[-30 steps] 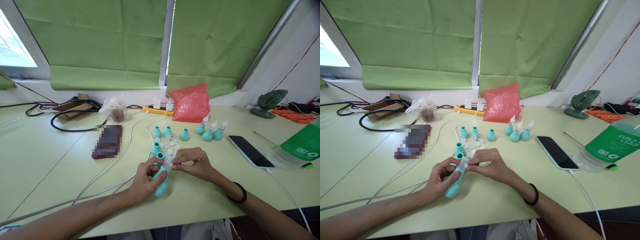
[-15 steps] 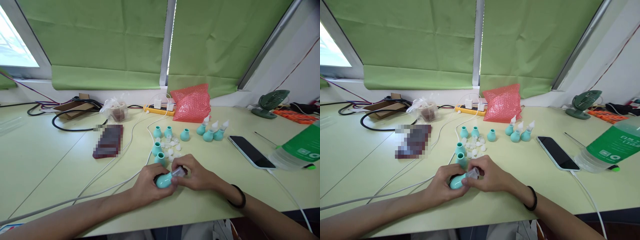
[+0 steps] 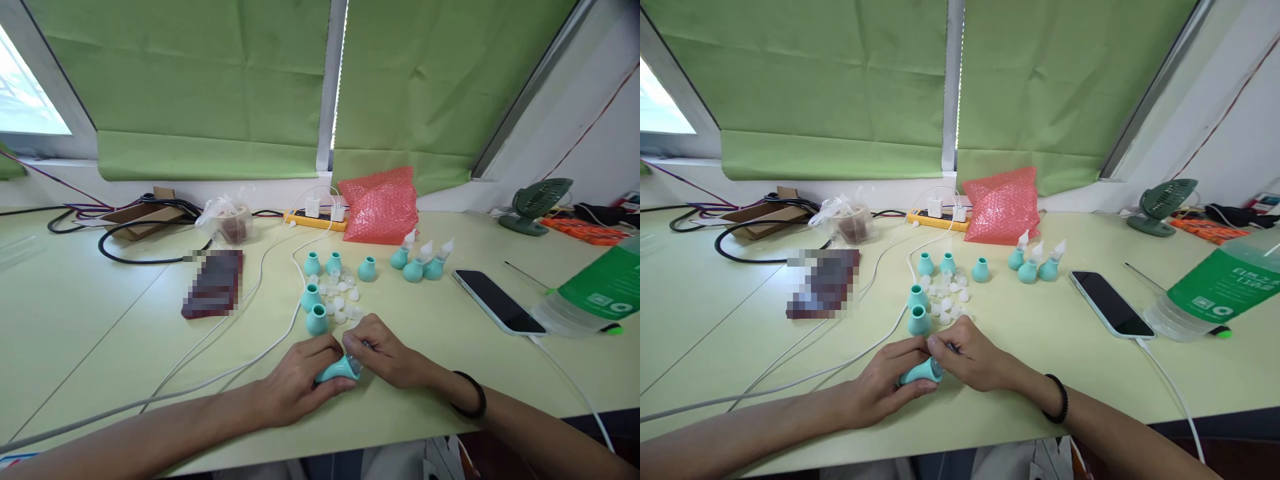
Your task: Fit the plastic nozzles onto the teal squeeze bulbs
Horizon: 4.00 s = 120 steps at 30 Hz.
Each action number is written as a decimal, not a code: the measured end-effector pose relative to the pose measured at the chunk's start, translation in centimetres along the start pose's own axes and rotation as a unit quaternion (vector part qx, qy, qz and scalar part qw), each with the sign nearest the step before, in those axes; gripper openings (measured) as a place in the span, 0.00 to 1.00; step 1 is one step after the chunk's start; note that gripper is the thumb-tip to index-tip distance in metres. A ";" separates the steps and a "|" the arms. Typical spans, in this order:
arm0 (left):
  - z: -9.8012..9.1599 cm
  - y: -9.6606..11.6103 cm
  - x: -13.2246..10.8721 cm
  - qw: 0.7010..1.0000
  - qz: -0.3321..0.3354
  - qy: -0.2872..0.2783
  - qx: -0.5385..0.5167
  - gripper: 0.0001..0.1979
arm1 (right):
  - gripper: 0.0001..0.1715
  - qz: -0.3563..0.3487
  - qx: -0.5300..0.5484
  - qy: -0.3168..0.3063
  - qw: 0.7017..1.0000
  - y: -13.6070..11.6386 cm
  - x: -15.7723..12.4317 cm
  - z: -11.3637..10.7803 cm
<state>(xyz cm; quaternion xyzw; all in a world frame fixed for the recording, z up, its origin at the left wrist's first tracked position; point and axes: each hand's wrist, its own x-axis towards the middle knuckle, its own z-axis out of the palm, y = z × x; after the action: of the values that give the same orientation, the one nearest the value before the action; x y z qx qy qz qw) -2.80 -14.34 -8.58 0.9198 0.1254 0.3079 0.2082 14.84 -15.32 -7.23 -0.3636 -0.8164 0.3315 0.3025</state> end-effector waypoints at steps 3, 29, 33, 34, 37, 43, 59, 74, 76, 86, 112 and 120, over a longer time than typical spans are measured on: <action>-0.3 0.3 0.0 0.999 0.046 -0.006 0.014 0.09 | 0.25 0.075 0.136 0.085 0.984 0.6 0.1 -0.5; 0.3 -0.3 -0.4 0.988 -0.102 0.114 0.019 0.15 | 0.18 -0.148 -0.071 0.165 0.973 -0.6 -0.5 -0.6; 0.3 -0.4 -0.3 0.987 -0.107 0.120 0.000 0.13 | 0.19 -0.173 -0.073 0.119 0.975 -0.7 -0.4 -0.6; 0.3 -0.4 -0.3 0.987 -0.110 0.116 -0.017 0.14 | 0.17 -0.181 -0.069 0.122 0.973 -0.7 -0.3 -0.6; 0.2 -0.4 -0.2 0.987 -0.112 0.102 -0.059 0.17 | 0.10 -0.195 -0.056 0.122 0.972 -0.9 -0.1 -0.7; -0.1 -0.3 -0.4 0.984 -0.112 0.114 -0.083 0.16 | 0.04 -0.114 -0.032 0.088 0.989 -1.3 -0.2 -1.7; 0.5 -0.2 -0.3 0.963 -0.188 0.159 -0.108 0.07 | 0.07 0.243 -0.409 0.302 0.826 3.9 0.8 -7.8; 1.0 -0.1 -0.4 0.950 -0.213 0.160 -0.165 0.03 | 0.11 0.001 -0.276 0.330 0.903 2.3 0.9 -5.4; 1.0 -0.2 -0.5 0.947 -0.220 0.147 -0.183 0.04 | 0.16 -0.070 -0.161 0.216 0.960 0.6 0.8 -3.7; 0.3 0.1 -0.1 0.937 -0.213 0.129 -0.243 0.14 | 0.09 -0.139 -0.007 0.181 0.974 0.0 0.6 0.5; 0.9 -0.6 0.0 0.948 -0.225 0.188 -0.121 0.08 | 0.19 -0.166 -0.031 0.198 0.965 -0.5 0.3 -0.5; 1.0 -0.6 -0.1 0.944 -0.239 0.189 -0.130 0.09 | 0.14 -0.231 -0.102 0.207 0.945 0.1 0.4 -0.3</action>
<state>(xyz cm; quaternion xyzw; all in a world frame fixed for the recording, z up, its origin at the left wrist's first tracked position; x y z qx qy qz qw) -2.34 -14.19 -9.60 0.7526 0.3376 0.4312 0.3656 14.84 -14.86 -7.02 -0.2544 -0.8269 0.0844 0.4943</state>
